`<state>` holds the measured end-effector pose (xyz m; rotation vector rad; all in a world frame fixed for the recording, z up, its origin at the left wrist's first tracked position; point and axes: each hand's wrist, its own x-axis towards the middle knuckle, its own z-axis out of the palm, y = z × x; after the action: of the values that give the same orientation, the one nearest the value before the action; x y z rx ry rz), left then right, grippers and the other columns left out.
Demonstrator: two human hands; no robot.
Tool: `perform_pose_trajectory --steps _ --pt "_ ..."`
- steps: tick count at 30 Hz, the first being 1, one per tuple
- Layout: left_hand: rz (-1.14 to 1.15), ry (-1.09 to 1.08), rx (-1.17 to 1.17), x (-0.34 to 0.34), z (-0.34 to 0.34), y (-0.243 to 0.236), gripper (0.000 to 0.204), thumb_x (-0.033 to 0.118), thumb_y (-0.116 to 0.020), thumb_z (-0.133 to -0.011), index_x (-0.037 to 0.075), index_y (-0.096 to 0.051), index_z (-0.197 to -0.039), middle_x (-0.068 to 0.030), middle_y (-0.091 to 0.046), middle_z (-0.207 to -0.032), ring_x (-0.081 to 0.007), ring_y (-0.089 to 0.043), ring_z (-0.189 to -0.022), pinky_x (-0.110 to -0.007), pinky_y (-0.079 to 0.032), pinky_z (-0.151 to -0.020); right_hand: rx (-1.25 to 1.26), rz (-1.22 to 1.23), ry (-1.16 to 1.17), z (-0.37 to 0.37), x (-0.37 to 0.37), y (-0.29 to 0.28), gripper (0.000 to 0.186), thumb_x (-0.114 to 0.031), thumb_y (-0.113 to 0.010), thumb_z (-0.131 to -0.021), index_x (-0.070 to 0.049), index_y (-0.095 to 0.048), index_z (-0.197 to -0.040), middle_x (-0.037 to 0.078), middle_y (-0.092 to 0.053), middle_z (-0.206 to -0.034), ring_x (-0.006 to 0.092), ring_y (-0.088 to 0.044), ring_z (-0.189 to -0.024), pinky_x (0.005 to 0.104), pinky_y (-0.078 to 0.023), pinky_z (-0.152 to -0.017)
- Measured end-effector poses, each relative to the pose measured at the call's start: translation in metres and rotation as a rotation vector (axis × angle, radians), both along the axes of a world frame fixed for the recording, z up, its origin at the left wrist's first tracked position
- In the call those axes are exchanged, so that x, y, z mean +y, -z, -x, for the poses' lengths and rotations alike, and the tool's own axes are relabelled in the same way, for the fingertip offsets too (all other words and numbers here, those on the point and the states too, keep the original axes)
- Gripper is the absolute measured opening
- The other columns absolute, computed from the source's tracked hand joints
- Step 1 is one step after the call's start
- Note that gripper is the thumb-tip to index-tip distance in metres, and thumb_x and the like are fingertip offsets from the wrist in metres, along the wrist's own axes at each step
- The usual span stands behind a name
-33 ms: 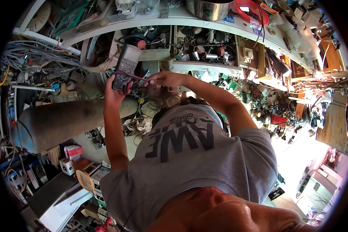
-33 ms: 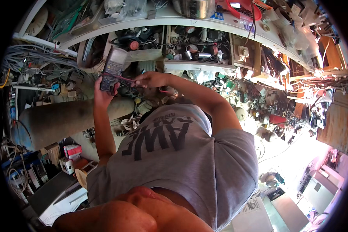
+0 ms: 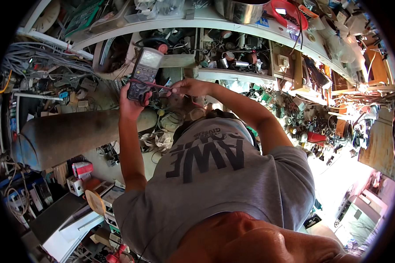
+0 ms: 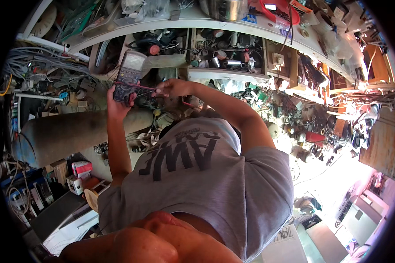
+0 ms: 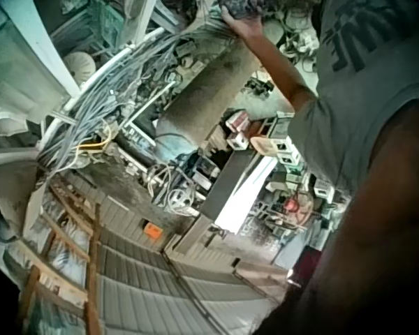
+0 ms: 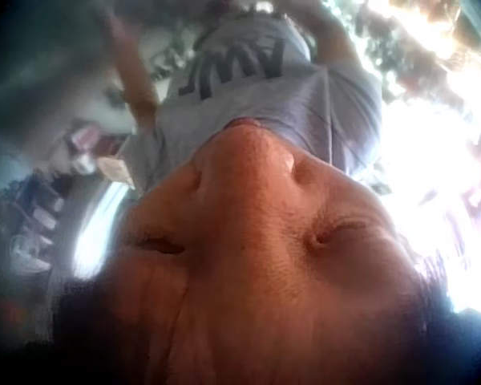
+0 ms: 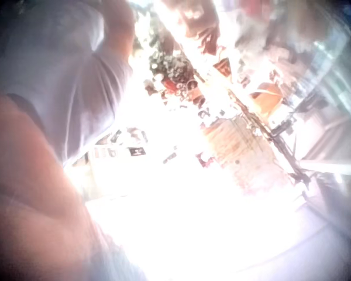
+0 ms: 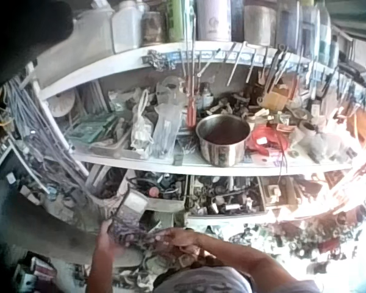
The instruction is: The person handles a power outlet, a multimeter, an angle grinder, and various wires and parts at a workbench, moving and inspecting them.
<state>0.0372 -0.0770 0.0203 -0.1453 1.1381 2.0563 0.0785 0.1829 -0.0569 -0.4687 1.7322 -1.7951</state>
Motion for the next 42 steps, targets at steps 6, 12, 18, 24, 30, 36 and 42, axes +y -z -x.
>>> perform_pose_trajectory --steps 6,12,18,24,30,36,42 --pt "0.326 0.676 0.24 -0.015 0.008 -0.014 0.06 0.047 -0.056 -0.083 0.002 -0.055 -0.122 -0.0096 -0.067 -0.098 -0.0184 -0.065 -0.071 -0.029 -0.05 -0.052 0.157 -0.289 0.002 0.024 0.005 -0.034 0.037 -0.042 -0.062 -0.09 -0.008 -0.067 -0.101 0.002 -0.062 -0.078 0.0119 -0.056 -0.078 0.0322 -0.047 -0.079" --pt "1.23 0.821 0.628 0.017 -0.001 -0.011 0.045 0.046 -0.061 -0.083 0.006 -0.065 -0.104 -0.0042 -0.066 -0.09 -0.0132 -0.06 -0.068 -0.027 -0.048 -0.056 0.302 -0.426 0.048 0.012 -0.003 -0.053 0.033 -0.037 -0.053 -0.094 -0.009 -0.066 -0.107 0.012 -0.066 -0.09 0.026 -0.062 -0.084 0.0361 -0.047 -0.079" --pt "0.465 -0.016 0.123 0.003 0.007 0.038 0.044 0.045 -0.056 -0.089 0.005 -0.063 -0.106 -0.0087 -0.067 -0.092 -0.0193 -0.065 -0.077 -0.031 -0.052 -0.06 0.193 -0.255 0.097 -0.005 -0.001 -0.047 0.032 -0.03 -0.047 -0.099 -0.013 -0.059 -0.124 0.006 -0.064 -0.089 0.0137 -0.061 -0.087 0.0321 -0.049 -0.077" --pt "-0.425 -0.174 -0.174 0.019 0.01 0.037 0.054 0.045 -0.047 -0.091 0.003 -0.053 -0.125 -0.0186 -0.06 -0.119 -0.027 -0.067 -0.083 -0.033 -0.055 -0.058 0.306 -0.127 0.172 0.015 0.021 0.009 0.031 -0.032 -0.048 -0.099 -0.01 -0.066 -0.111 0.004 -0.065 -0.096 0.0108 -0.055 -0.093 0.0323 -0.048 -0.08" --pt "0.051 0.477 0.178 0.007 0.002 0.015 0.052 0.047 -0.051 -0.088 0.002 -0.061 -0.112 -0.0119 -0.068 -0.094 -0.0204 -0.066 -0.074 -0.028 -0.05 -0.053 0.772 -0.25 0.165 0.033 0.049 0.049 0.035 -0.042 -0.057 -0.091 -0.009 -0.069 -0.097 0.012 -0.067 -0.088 0.0258 -0.064 -0.087 0.0369 -0.048 -0.077" --pt "1.018 0.983 0.565 0.051 -0.012 -0.01 0.048 0.047 -0.061 -0.083 0.007 -0.066 -0.109 -0.0023 -0.066 -0.087 -0.0118 -0.061 -0.066 -0.024 -0.047 -0.055 0.684 -0.787 0.082 0.018 0.014 -0.029 0.028 -0.04 -0.061 -0.087 -0.013 -0.066 -0.094 0.012 -0.064 -0.087 0.0317 -0.062 -0.089 0.0417 -0.048 -0.075" --pt "0.686 0.362 0.201 0.047 -0.003 0.058 0.04 0.044 -0.061 -0.085 0.007 -0.065 -0.099 -0.002 -0.065 -0.082 -0.0131 -0.062 -0.066 -0.027 -0.051 -0.054 0.733 -0.754 0.401 0.004 -0.002 -0.005 0.025 -0.027 -0.056 -0.089 -0.015 -0.065 -0.109 0.013 -0.066 -0.09 0.0318 -0.064 -0.085 0.0425 -0.05 -0.075"
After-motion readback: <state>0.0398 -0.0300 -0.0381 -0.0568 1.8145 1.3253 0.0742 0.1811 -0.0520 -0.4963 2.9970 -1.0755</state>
